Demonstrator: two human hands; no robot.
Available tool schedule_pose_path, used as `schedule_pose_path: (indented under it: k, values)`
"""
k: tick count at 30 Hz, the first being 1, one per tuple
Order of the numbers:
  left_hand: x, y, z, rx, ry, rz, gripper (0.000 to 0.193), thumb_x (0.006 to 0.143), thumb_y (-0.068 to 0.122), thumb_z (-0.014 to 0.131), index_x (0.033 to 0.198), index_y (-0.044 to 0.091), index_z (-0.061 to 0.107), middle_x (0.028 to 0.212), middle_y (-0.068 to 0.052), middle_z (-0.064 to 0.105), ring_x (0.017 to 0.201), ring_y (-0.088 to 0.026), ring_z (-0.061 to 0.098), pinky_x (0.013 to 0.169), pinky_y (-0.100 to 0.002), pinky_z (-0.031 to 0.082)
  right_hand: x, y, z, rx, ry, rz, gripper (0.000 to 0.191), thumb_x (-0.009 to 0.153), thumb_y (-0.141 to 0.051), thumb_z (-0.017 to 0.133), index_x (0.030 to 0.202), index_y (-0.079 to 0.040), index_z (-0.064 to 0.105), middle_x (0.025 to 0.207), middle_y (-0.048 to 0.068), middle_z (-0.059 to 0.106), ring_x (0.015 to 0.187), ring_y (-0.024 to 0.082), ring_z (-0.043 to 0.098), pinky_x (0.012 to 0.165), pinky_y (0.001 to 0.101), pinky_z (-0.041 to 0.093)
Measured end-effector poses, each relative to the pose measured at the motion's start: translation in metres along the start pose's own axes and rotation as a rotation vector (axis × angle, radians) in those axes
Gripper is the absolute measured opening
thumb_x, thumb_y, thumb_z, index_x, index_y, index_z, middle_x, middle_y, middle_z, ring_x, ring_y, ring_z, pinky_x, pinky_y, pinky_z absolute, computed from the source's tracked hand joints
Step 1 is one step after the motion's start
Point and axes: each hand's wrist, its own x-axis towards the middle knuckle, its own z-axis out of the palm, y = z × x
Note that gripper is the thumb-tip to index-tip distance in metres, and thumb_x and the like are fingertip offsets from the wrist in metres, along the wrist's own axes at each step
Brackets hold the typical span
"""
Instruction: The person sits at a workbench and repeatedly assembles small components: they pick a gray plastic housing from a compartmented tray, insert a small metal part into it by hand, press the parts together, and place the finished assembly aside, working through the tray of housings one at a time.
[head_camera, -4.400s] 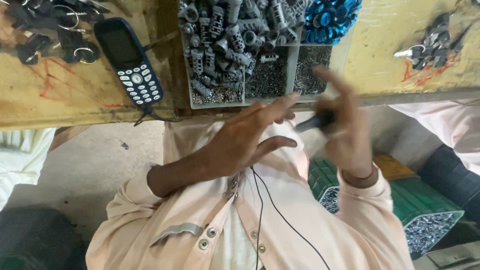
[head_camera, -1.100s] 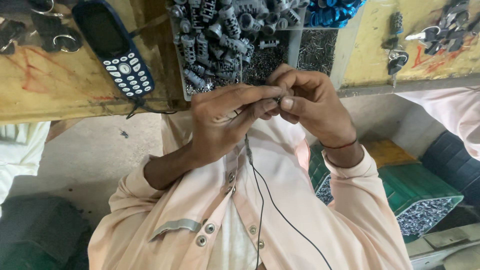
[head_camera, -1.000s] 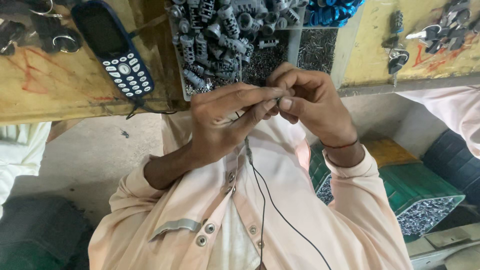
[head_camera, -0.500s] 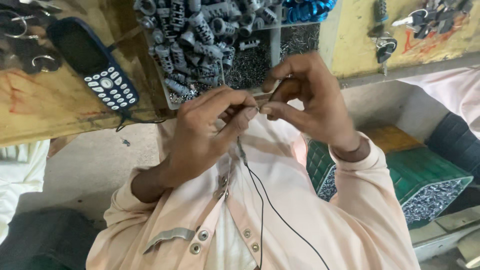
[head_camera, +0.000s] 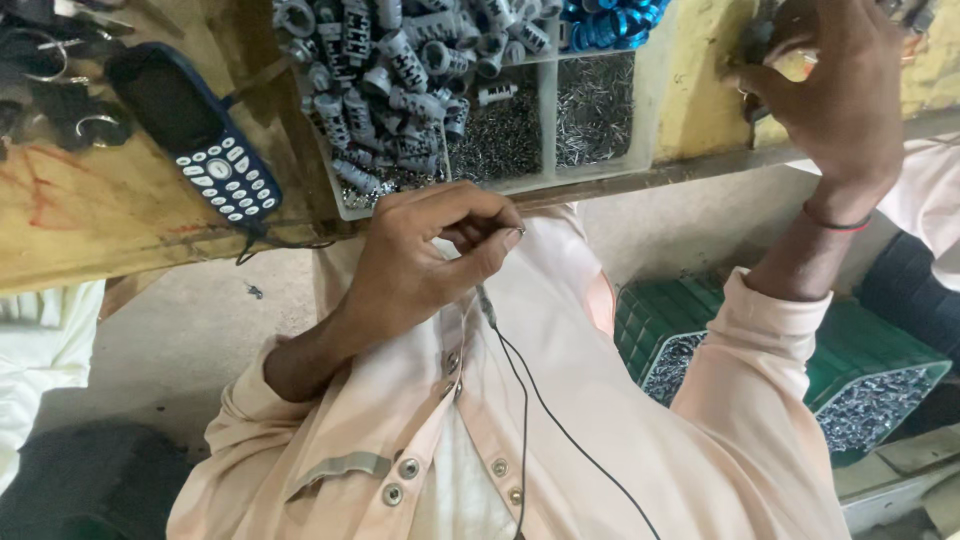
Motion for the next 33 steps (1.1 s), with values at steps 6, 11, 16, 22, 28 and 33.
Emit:
schedule_pose_path:
  k: [6, 11, 16, 22, 28, 33]
  values:
    - [-0.008, -0.005, -0.007, -0.01, 0.061, 0.042, 0.012, 0.099, 0.006, 0.072, 0.107, -0.002, 0.073, 0.1, -0.007, 0.074, 0.083, -0.008, 0.07, 0.072, -0.022, 0.06, 0.02, -0.047, -0.015, -0.074, 0.052, -0.07, 0.054, 0.085, 0.009, 0.089, 0.129, 0.012, 0.058, 0.107, 0.019, 0.066, 0.098, 0.027, 0.071, 0.083, 0.0325, 0.057]
    - [-0.009, -0.009, -0.001, -0.208, 0.114, -0.049, 0.015, 0.101, 0.007, 0.07, 0.111, -0.004, 0.07, 0.094, -0.007, 0.073, 0.076, -0.007, 0.071, 0.068, -0.022, 0.062, 0.046, -0.143, -0.006, 0.006, 0.005, 0.037, 0.02, 0.097, 0.004, 0.087, 0.106, -0.004, 0.071, 0.096, 0.011, 0.066, 0.075, 0.026, 0.066, 0.064, 0.0385, 0.05]
    - [-0.008, -0.012, 0.004, -0.297, 0.113, -0.07, 0.013, 0.101, 0.005, 0.07, 0.111, -0.004, 0.07, 0.093, -0.007, 0.072, 0.075, -0.007, 0.069, 0.066, -0.021, 0.06, 0.052, -0.163, 0.016, -0.184, -0.043, -0.079, 0.018, 0.085, -0.008, 0.082, 0.092, -0.003, 0.066, 0.083, 0.012, 0.058, 0.077, 0.032, 0.065, 0.061, 0.0419, 0.047]
    - [-0.004, -0.014, 0.004, -0.261, 0.087, 0.016, 0.015, 0.102, 0.01, 0.071, 0.11, -0.003, 0.07, 0.096, -0.006, 0.071, 0.077, -0.006, 0.068, 0.068, -0.021, 0.059, 0.045, -0.162, 0.023, 0.04, 0.065, 0.065, 0.011, 0.095, 0.004, 0.075, 0.103, -0.004, 0.074, 0.094, 0.011, 0.067, 0.066, 0.025, 0.062, 0.061, 0.0383, 0.047]
    - [-0.003, -0.016, 0.003, -0.121, 0.086, 0.068, 0.016, 0.102, 0.013, 0.071, 0.109, -0.001, 0.071, 0.097, -0.005, 0.072, 0.08, -0.006, 0.069, 0.07, -0.02, 0.059, 0.039, -0.156, 0.032, 0.237, 0.16, 0.164, 0.016, 0.093, 0.007, 0.082, 0.098, 0.001, 0.068, 0.096, 0.011, 0.067, 0.081, 0.02, 0.071, 0.061, 0.0298, 0.05]
    - [0.0, -0.017, 0.003, -0.046, 0.093, 0.111, 0.016, 0.102, 0.014, 0.071, 0.109, 0.0, 0.071, 0.098, -0.005, 0.072, 0.08, -0.006, 0.071, 0.069, -0.02, 0.061, 0.023, -0.138, 0.037, 0.313, 0.182, 0.166, 0.016, 0.096, 0.013, 0.078, 0.102, 0.004, 0.066, 0.098, 0.01, 0.069, 0.087, 0.018, 0.073, 0.076, 0.0267, 0.058]
